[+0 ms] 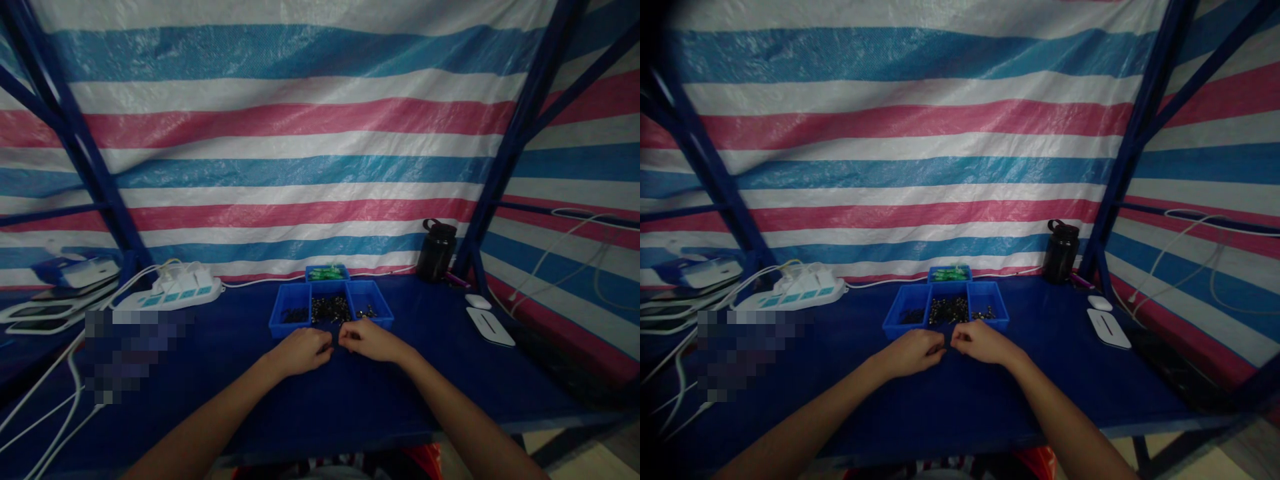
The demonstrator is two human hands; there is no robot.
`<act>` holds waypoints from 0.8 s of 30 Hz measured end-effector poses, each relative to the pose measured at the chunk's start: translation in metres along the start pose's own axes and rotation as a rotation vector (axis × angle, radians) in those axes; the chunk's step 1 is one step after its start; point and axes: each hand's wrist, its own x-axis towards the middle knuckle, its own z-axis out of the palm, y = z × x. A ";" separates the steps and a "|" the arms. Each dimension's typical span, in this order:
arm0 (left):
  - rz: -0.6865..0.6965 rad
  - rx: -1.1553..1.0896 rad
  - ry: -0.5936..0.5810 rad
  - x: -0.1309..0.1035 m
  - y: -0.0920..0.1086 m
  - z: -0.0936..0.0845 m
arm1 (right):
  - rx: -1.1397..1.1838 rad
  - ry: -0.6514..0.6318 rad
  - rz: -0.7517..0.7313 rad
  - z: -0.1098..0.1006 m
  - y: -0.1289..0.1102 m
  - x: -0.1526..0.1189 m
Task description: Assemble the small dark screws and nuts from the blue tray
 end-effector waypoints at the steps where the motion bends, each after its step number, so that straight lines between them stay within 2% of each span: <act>1: 0.000 -0.002 0.001 0.000 0.000 0.000 | -0.003 0.003 -0.003 0.000 0.001 0.000; 10: 0.001 -0.017 0.043 0.000 0.002 -0.004 | -0.031 -0.023 -0.008 0.003 0.003 0.000; 24: 0.104 -0.027 0.123 -0.001 0.003 -0.001 | -0.092 -0.073 -0.067 0.007 -0.006 0.000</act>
